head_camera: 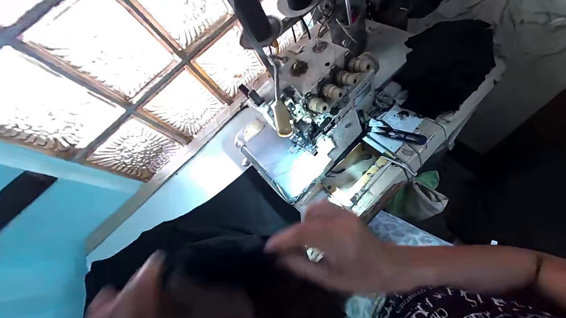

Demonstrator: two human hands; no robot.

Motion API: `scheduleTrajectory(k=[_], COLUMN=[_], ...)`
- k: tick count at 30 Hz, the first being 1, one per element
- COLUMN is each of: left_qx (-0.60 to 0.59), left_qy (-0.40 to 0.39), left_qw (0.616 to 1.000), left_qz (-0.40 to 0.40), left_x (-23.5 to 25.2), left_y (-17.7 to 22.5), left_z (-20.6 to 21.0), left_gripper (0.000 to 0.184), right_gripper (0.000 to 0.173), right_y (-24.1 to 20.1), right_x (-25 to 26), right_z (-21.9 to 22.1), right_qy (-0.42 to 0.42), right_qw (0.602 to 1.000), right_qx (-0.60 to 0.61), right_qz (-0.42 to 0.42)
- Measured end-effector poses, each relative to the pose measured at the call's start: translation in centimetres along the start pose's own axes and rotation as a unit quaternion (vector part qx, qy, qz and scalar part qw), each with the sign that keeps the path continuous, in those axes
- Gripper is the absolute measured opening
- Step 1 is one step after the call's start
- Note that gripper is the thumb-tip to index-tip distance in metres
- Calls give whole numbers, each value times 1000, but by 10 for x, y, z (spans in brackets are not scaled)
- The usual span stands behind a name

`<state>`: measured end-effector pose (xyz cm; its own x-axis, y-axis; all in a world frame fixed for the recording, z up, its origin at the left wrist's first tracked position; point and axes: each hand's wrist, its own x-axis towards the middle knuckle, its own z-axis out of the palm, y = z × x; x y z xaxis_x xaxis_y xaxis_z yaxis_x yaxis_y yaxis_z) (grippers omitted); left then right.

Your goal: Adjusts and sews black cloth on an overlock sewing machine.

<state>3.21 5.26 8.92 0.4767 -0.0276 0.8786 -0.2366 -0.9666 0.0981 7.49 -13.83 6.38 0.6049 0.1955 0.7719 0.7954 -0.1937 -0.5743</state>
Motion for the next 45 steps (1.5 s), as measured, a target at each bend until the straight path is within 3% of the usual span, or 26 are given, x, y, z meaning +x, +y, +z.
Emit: scheduleTrajectory(k=[2,5,8,11,14,17,21,26,29,32,36,40,42,45], left_qx=[13,-46,-68,-59,-55,-61,-19,13,-40,-106,-161,-139,-122,-178], left_qy=[-51,-210,-380,-485,-469,-382,-348,-268,-217,-278,-369,-480,-502,-487], left_qw=[998,973,904,843,836,875,904,956,975,953,907,849,844,855], left_qz=[-23,-82,-181,-227,-278,-292,-247,-123,-36,-50,-127,-172,-145,-27], left_x=[18,25,33,47,50,40,34,22,9,-3,-10,2,6,5], left_y=[8,14,18,24,22,14,14,16,27,27,6,-3,-4,-10], left_z=[76,150,176,175,183,201,209,184,151,127,116,102,91,72], left_gripper=[30,27,25,23,27,24,25,38,22,19,23,30,26,19], right_gripper=[18,21,21,22,18,18,20,23,20,19,17,21,21,21], right_y=[50,107,126,119,115,128,128,123,122,122,121,122,123,125], right_x=[-3,-11,-19,-23,-23,-16,-12,-6,-3,-2,-2,-2,-2,-3], right_z=[-4,-18,-35,-52,-50,-28,-15,-13,-12,-13,-15,-17,-17,-17], right_qy=[-39,-90,-139,-194,-153,-90,-76,-108,-117,-128,-146,-156,-158,-156], right_qw=[993,966,943,931,955,963,939,935,935,936,934,931,930,930], right_qx=[-48,-79,-67,-53,-109,-219,-327,-321,-311,-305,-304,-311,-314,-321], right_qz=[99,231,296,303,228,129,79,109,120,123,123,112,106,90])
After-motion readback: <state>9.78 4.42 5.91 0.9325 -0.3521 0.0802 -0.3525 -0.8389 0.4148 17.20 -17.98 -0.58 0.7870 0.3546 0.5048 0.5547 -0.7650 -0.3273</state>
